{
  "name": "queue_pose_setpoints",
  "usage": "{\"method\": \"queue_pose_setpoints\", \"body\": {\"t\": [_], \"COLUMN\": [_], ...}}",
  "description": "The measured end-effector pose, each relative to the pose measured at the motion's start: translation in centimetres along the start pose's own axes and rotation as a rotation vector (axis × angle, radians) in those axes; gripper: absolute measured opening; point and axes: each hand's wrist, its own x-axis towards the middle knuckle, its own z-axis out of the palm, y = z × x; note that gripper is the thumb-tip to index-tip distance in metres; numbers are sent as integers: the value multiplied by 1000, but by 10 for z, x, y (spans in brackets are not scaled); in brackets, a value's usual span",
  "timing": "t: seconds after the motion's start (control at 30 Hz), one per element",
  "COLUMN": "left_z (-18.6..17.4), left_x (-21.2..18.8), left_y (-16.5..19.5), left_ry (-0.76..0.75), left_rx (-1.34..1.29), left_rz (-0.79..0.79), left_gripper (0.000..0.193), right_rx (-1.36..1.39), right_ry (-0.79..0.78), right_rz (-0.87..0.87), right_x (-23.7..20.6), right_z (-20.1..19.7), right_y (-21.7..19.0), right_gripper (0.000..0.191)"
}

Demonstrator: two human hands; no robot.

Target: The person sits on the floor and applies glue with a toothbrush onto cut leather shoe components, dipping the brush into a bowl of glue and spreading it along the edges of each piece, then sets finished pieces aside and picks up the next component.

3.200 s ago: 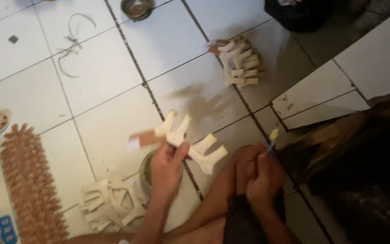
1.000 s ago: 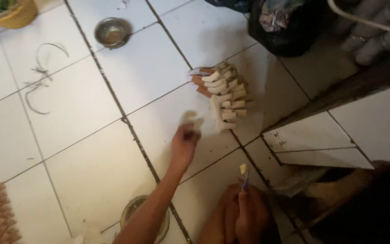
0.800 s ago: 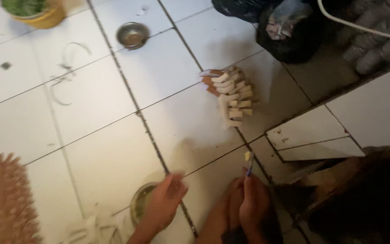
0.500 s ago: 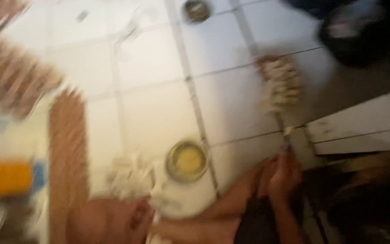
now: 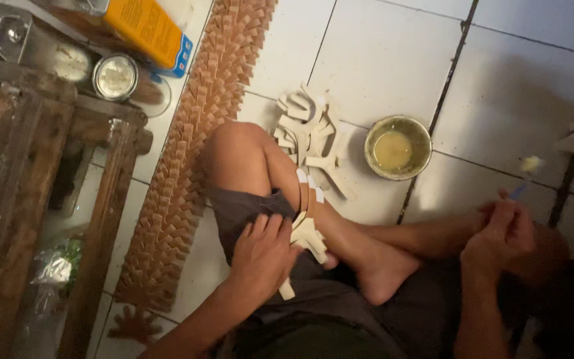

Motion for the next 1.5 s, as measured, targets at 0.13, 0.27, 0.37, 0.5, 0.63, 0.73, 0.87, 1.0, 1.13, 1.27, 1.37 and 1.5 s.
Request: {"method": "queue_pose_setpoints", "body": {"t": [0.13,0.27,0.37,0.5,0.63,0.73,0.87,1.0,1.13,1.27,1.37,1.5], "left_z": [9,-7,-26,-34,-34,-31,-25,-13,-6,-24,-40,-29], "left_x": [3,14,14,13,11,9,2,-1,-6,-14,-13,14], "left_y": [3,-9,-23,-34,-43,-52,-65,-81,-102,-124,-121,-66], "left_ry": [-152,-221,-273,-74,-37,67,202,22,149,554,716,712], "left_rx": [13,-383,-358,-1,-262,-234,-303,-820,-896,-1079,-1420,-1737], "left_rz": [-108,-444,-523,-407,-571,-558,-470,-647,-629,-660,-635,-602], "left_gripper": [20,21,25,29,32,34,38,24,30,32,27,46], "right_rx": [68,149,125,146,62,202,256,77,123,196,315,242], "right_ry": [-35,-6,-24,-51,-97,-158,-302,-668,-797,-857,-800,-701], "right_rz": [-80,93,35,112,45,301,430,164,44,-94,29,148], "right_x": [2,3,0,-3,-11,-30,-71,-106,-109,-106,-109,-110], "right_z": [-1,-4,-4,-4,1,19,72,146,190,202,200,183], "right_y": [2,5,3,-2,-5,-15,-53,-108,-142,-152,-156,-159], "right_gripper": [24,22,21,21,23,14,22,35,32,17,23,34]}}
